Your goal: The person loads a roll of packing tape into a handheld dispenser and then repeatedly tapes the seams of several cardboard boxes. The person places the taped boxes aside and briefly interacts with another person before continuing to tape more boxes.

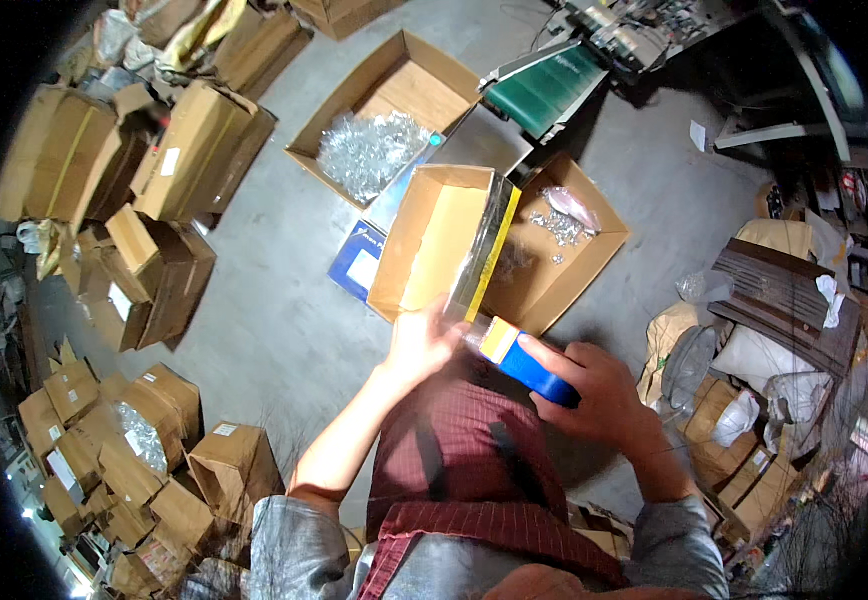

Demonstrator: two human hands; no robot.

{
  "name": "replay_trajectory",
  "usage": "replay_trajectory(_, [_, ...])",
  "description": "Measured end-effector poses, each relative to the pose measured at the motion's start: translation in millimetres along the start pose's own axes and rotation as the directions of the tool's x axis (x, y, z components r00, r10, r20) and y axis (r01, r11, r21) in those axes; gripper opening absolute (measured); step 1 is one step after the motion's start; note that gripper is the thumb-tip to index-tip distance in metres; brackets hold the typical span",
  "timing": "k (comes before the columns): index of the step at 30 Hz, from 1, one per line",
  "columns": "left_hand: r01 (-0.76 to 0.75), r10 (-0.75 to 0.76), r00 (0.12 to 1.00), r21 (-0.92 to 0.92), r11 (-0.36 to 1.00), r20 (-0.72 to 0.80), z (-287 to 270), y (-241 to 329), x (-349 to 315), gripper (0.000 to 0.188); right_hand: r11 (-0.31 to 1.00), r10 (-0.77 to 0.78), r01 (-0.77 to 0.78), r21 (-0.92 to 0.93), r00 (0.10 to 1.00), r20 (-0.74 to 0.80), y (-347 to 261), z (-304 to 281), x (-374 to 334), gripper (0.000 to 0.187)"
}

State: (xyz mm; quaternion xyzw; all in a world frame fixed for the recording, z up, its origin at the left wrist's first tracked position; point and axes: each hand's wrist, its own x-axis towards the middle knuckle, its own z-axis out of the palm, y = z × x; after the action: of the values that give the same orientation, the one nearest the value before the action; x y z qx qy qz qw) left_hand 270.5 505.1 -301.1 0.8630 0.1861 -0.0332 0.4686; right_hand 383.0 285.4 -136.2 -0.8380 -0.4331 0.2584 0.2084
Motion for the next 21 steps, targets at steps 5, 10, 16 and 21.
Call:
replay_trajectory(5, [-0.091,0.087,0.995,-0.131,0.987,-0.039,-23,78,-101,0.041,0.988,-0.148,0.150,0.027,0.988,-0.049,-31,-24,-88,0.068])
replay_trajectory(10, [0.243,-0.139,0.967,-0.616,0.749,0.213,-23,140,-204,0.037,0.970,-0.224,0.220,0.101,0.974,0.036,-51,-18,-163,0.069])
replay_trajectory(16, [0.374,-0.065,0.921,-0.827,0.419,0.384,-22,158,-299,0.060,0.961,-0.246,0.210,0.181,0.946,0.209,-74,0,-216,0.065])
replay_trajectory(21, [0.583,-0.380,0.809,-0.690,0.428,0.448,-4,143,-339,0.058,0.957,-0.286,0.246,0.155,0.892,0.349,-106,9,-231,0.069])
